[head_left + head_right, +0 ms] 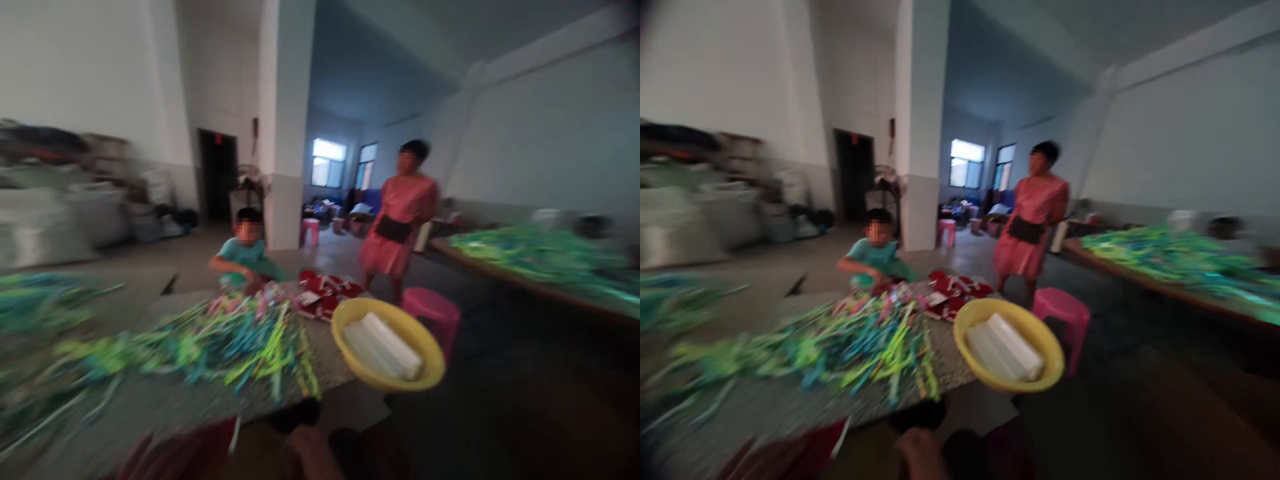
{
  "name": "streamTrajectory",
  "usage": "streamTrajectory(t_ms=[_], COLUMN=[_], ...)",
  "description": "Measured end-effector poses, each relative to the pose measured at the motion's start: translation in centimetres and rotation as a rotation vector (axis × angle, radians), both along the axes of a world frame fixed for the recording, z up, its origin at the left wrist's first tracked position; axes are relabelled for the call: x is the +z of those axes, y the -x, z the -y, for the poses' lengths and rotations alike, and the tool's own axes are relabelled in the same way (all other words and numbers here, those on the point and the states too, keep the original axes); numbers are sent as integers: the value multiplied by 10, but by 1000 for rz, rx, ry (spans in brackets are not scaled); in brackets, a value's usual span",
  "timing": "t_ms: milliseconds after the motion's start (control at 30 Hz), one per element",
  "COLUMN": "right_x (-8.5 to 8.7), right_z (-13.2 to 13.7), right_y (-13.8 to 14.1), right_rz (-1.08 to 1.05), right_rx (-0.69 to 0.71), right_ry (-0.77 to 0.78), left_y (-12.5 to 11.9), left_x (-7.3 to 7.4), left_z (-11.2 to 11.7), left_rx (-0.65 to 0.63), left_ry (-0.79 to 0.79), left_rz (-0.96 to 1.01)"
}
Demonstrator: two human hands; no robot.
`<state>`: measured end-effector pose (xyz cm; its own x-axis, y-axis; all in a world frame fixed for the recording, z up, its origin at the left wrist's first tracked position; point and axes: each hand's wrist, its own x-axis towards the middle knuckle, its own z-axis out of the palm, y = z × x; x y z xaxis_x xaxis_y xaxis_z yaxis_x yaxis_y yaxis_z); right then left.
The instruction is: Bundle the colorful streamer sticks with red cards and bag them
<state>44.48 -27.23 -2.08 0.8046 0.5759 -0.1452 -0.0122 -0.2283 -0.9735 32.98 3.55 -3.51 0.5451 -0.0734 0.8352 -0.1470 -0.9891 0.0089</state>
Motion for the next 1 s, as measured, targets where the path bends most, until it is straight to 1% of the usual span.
streamTrajectory(t_ms=[33, 100, 133, 200, 267, 300, 400, 500, 567, 667, 800, 900, 1000], right_x=[-10, -30, -38, -50, -54, -54, -52, -58, -65, -72, -69, -63, -59], right_z=[0, 3, 5, 11, 15, 15, 11, -2, -15, -34, -62, -84, -105], right_y=[-2, -13, -21, -41, -64, -75, -99, -105, -102, -91, -82, -81, -86], right_rz=[-32, -24, 20, 104, 244, 335, 688, 1025, 1153, 1219, 1164, 1091, 1042], right_rx=[9, -100, -136, -167, -183, -200, -237, -211, -189, -202, -259, -294, -344], right_ry=[8, 39, 47, 67, 99, 130, 247, 315, 367, 498, 673, 742, 767], left_y=[23, 59, 70, 80, 78, 76, 66, 58, 52, 45, 38, 36, 36], left_x=[-4, -9, -12, -19, -28, -33, -43, -45, -44, -44, -46, -47, -48], left_z=[-8, -21, -27, -37, -43, -43, -40, -34, -32, -30, -25, -23, -23], left_rx=[71, 211, 287, 409, 485, 499, 474, 433, 411, 404, 455, 472, 477], left_ry=[-6, -42, -50, -38, -12, 2, 54, 98, 106, 119, 140, 139, 132], left_rz=[-60, -198, -261, -325, -375, -402, -504, -568, -579, -581, -580, -569, -565])
